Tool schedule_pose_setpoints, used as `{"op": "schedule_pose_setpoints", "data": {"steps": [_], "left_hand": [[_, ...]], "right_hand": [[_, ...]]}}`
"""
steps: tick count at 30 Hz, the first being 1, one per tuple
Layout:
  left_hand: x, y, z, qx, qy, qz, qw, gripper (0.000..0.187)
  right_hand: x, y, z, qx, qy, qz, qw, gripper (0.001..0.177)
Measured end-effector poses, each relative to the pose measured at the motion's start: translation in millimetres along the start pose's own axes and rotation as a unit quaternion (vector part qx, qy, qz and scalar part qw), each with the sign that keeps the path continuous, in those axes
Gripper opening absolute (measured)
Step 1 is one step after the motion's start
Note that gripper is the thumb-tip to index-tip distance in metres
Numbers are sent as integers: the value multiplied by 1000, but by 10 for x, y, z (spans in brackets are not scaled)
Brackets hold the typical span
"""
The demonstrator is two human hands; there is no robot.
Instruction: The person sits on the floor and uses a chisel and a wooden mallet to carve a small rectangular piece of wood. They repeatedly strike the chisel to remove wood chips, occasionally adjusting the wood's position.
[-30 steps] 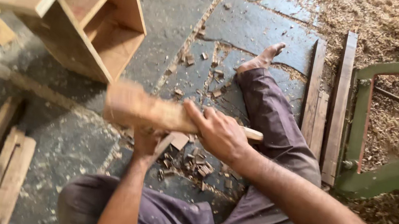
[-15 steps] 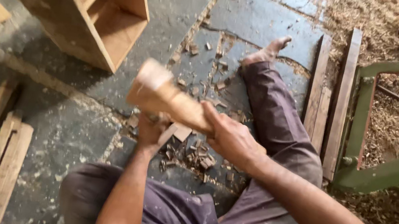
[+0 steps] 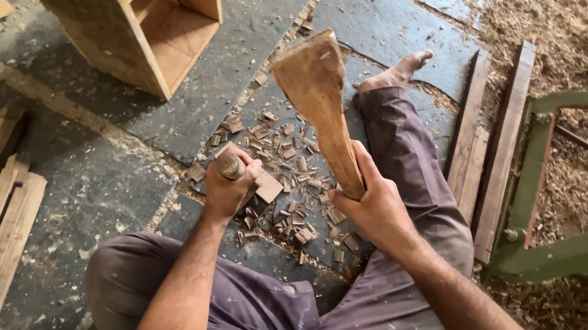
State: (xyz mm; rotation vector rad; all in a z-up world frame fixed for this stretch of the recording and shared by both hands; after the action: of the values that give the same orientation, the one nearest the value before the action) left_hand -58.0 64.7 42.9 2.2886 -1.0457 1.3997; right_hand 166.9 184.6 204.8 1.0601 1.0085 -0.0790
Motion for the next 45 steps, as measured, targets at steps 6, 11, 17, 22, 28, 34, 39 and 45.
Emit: {"op": "schedule_pose_setpoints", "data": {"steps": [6,11,17,22,28,34,39,45], "left_hand": [[61,-137,38,-64,1,-82,995,16],[-39,-153,-35,-12,82,-19,996,14],[4,22,-139,-19,71,-21,997,15],[-101,-168,-7,-68,110,-91,987,14],[-351,-131,51,-42,105,-71,991,12],[-101,-140,-13,-52,-43,-15,998,14],[-89,-188,2,-50,104,-59,992,20],[-164,-175,-42,-45,75,-103,991,20]], "right_hand": [[-42,130,73,10,0,-6,1000,91],[-330,378,174,40,101,-56,992,91],[-694,753,328,95,148,-86,981,49],[-1074,975,473,37,168,-226,959,11],[-855,364,250,91,225,-99,965,38],[-435,-262,-6,60,246,270,929,82],[-663,296,-2,63,162,-49,983,37],[-726,39,-54,44,270,54,960,49]]}}
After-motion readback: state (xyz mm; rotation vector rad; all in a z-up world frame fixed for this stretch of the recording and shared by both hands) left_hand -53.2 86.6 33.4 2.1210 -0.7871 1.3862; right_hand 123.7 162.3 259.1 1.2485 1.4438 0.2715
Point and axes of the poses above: each hand's wrist, its own z-axis away from the middle knuckle, its own y-axis out of the back of the hand, x = y × z, the point moved 8 cm from there along -z, towards the middle knuckle, and after that the axes turned 10 degrees about -y, right-handed, at the moved point
